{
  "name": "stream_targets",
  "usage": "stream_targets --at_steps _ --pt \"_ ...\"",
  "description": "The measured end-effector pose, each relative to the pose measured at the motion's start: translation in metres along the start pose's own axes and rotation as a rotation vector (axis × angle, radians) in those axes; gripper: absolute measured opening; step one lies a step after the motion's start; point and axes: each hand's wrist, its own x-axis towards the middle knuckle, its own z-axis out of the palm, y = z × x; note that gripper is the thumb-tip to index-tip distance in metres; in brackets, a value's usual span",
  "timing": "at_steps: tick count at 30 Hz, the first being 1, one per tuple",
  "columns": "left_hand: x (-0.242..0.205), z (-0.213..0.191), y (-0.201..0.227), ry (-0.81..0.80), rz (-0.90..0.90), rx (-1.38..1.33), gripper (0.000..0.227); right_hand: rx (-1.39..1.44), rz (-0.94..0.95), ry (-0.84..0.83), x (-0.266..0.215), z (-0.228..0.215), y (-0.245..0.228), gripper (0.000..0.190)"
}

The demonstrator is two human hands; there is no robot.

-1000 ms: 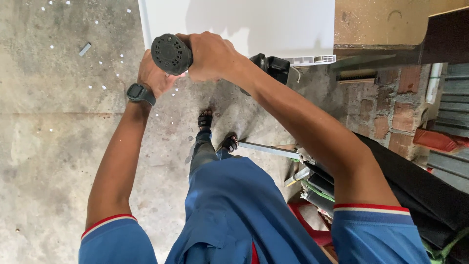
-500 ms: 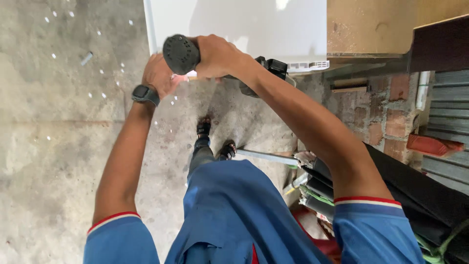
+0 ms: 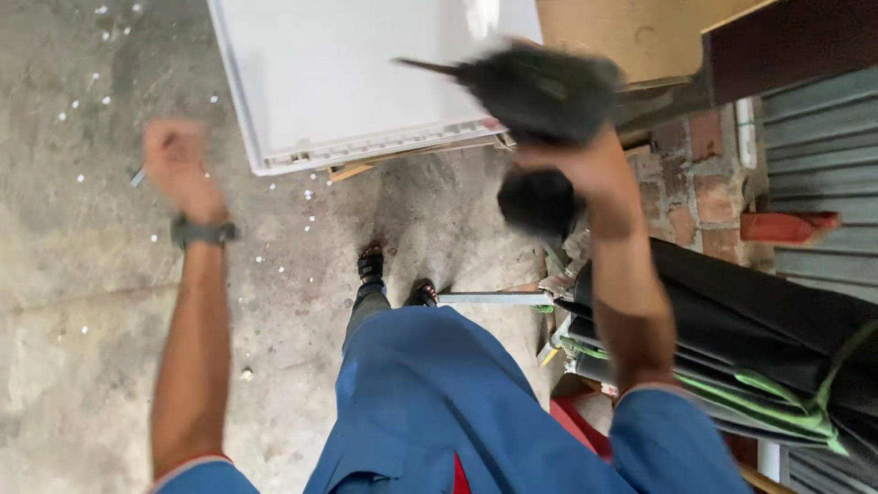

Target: Marking, drilling, and assembling white laminated panels using a drill and hardware.

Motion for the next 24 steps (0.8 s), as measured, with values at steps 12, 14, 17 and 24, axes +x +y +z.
stream_targets --at_steps 12,14,17,24 --pt "-0.233 0.266 -0.044 0.096 -1.166 -1.061 0.012 0.467 -0.033 0.646 -0.221 0.065 0.128 0.081" --pt "-0.222 0.283 -0.008 0.124 -1.226 -1.085 0.012 0.492 0.0 0.654 -0.234 0.073 0.133 0.094" --pt "-0.2 0.293 0.046 -0.137 -1.111 -1.029 0.013 0.407 -0.035 0.607 -0.247 0.08 0.14 0.098" --pt "-0.187 0.292 0.079 -0.297 -1.072 -0.884 0.027 0.537 -0.023 0.58 -0.268 0.087 0.152 0.101"
